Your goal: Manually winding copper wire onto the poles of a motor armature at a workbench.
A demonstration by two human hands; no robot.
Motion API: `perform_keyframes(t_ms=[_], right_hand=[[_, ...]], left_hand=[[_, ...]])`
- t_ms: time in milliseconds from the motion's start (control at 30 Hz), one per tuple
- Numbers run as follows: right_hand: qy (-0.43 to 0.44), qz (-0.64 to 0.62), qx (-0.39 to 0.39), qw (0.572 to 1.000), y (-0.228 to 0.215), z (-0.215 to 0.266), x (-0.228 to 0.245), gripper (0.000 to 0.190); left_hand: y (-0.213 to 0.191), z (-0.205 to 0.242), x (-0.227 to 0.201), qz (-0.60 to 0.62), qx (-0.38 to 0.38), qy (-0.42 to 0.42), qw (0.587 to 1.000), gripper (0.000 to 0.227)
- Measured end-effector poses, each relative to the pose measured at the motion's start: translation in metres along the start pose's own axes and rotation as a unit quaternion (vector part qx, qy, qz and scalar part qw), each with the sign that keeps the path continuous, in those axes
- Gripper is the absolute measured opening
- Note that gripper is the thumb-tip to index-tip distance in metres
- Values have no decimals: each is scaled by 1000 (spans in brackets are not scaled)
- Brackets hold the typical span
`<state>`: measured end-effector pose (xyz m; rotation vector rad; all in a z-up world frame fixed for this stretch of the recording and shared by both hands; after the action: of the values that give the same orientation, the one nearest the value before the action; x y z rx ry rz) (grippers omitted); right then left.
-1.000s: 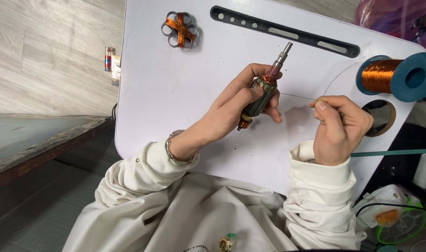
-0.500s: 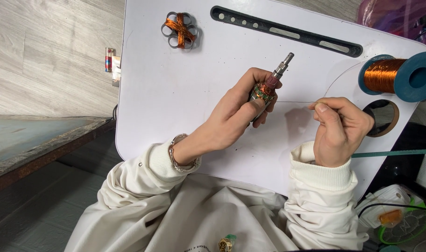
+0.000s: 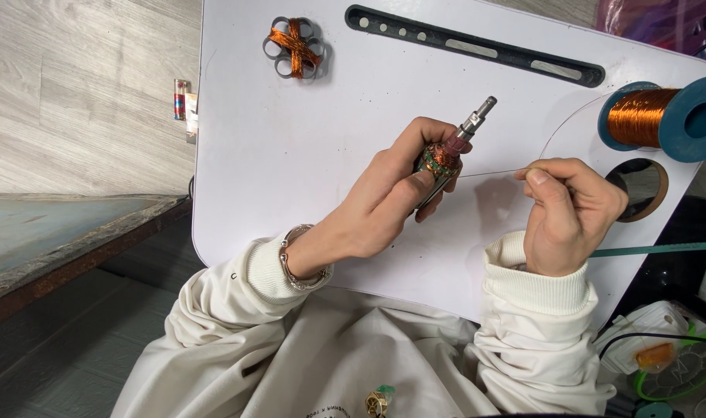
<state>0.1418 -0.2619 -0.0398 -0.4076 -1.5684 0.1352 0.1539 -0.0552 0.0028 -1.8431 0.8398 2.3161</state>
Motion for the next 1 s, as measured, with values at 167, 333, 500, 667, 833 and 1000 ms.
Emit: perform_keyframes(t_ms=[167, 333, 500, 667, 833, 1000], right_hand=[[-2, 6, -2, 1000, -1, 0, 0, 17], [-3, 7, 0, 1000, -2, 0, -1, 16], [0, 2, 0, 1000, -3, 0, -4, 16], [7, 0, 0, 1000, -4, 1, -4, 15], [9, -9, -2, 1000, -4, 1, -6, 15], [7, -1, -5, 1000, -5, 1, -7, 15]], left_hand=[[-1, 0, -1, -25, -7, 24, 999, 26], [-1, 0, -4, -23, -8, 24, 999, 21], [0, 2, -2, -28, 2, 18, 999, 25], [1, 3, -6, -22, 2, 33, 999, 28], [-2, 3, -6, -39, -9, 31, 999, 26], [-2, 4, -4, -46, -11, 32, 998, 29]])
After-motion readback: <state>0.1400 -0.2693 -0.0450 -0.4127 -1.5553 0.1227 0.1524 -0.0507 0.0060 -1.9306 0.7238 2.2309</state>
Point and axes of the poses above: each hand's wrist, its own z-axis away from the middle knuckle, its own y-axis out of the palm, x = y × z, the point moved 8 cm from there along -z, towards the middle knuckle, and after that the axes turned 3 degrees about z, right-handed, at the moved point
